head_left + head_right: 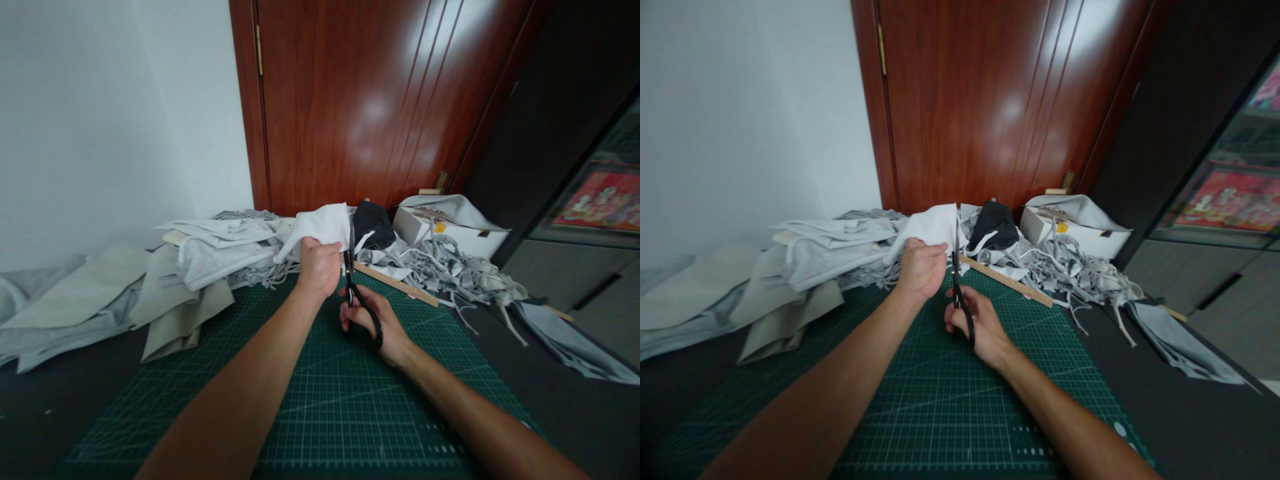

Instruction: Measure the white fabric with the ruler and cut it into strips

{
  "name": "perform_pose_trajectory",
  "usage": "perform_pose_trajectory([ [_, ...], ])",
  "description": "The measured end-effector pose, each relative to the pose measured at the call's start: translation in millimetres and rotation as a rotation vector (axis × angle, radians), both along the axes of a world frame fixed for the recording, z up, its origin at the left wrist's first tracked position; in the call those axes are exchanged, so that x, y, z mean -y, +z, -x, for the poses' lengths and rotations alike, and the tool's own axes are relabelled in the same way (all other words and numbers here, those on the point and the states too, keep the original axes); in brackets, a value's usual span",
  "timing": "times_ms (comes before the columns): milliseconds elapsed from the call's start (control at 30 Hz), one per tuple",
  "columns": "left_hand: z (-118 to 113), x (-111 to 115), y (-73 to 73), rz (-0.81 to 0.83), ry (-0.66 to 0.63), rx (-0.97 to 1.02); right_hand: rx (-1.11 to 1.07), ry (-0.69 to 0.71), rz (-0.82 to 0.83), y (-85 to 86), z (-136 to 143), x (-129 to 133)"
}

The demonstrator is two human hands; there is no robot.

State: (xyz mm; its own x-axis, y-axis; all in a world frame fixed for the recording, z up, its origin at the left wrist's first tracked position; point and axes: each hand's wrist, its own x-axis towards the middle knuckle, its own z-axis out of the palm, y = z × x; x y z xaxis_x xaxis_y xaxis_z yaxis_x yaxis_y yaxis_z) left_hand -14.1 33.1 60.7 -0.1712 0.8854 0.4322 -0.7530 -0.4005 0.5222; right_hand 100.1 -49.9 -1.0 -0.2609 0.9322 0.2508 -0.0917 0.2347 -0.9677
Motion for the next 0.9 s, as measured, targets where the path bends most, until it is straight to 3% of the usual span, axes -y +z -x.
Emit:
perform_pose_trajectory([
  [200,-1.7,-2.0,-6.0,0.034,-0.003,-0.011,-0.019,-0.008,-0.008,-1.8,5.2,-8.3],
  [433,0.9,-1.3,-4.9,0.012,0.034,0.019,-0.076,0.0,0.036,-5.8,1.6,-1.4],
  [900,-2.5,5.6,1.1,0.003,0.07,0.016,0.02,-0.031,-0.001,-2.4,6.0,-0.9],
])
